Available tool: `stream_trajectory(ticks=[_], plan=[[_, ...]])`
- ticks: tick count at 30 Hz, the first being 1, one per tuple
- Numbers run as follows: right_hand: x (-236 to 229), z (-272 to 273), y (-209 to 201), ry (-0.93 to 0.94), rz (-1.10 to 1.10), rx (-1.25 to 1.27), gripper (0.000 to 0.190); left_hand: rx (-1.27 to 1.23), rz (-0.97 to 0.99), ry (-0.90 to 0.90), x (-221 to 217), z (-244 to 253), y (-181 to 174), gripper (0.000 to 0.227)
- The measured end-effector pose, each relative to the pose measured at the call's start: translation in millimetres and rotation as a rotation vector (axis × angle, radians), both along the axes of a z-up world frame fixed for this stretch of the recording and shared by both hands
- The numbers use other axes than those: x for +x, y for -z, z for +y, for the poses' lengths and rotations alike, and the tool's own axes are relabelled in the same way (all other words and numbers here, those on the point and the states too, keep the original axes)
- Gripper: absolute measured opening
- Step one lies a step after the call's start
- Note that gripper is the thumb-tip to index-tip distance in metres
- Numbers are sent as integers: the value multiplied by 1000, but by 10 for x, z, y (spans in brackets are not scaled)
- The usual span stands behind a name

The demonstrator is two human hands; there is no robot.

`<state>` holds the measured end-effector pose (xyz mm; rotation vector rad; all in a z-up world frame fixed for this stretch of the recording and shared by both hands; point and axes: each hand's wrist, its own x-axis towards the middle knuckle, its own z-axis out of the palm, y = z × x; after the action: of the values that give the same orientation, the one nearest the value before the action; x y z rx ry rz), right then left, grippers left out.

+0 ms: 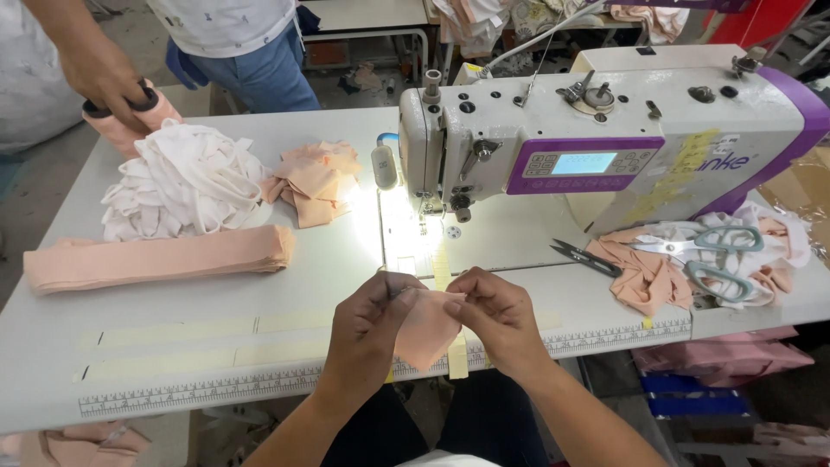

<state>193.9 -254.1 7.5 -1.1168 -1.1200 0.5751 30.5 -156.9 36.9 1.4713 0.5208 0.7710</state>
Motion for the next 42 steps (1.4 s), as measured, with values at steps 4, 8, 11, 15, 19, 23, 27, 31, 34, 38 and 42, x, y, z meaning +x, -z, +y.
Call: stream_trajectory(ticks=[4,8,11,15,19,23,27,31,34,38,42], plan=[[-5,14,25,-22,74,2,14,89,-29,-10,-5,15,36,21],[20,83,123,-56,83,-17,17,172,-31,-48,-23,34,157,17],[48,140,112,-52,2,-46,22,138,-24,-81,-31,139,270,14],[328,299,393,113,-100,-225,19,166,209,-237,40,709,273,24],[503,422,700,301,102,-445,22,323,128,-423,279,1758,194,27],[578,433,831,271,34,-433,18,452,205,-534,180,2448,141,32],[580,432,796,262,-14,-475,18,1122,931,-894,-316,2818,503,57],[575,437,768,234,62,-499,18,646,1234,-583,-617,2727,504,66],[606,426,822,248,-38,-433,18,1265,726,-961,-740,2322,397,61],[568,446,802,262,-3,-461,18,1182,689,-923,-828,2014,566,38],[518,385,756,272,-18,-467,18,1012,1224,-942,-1026,2222,1398,46]])
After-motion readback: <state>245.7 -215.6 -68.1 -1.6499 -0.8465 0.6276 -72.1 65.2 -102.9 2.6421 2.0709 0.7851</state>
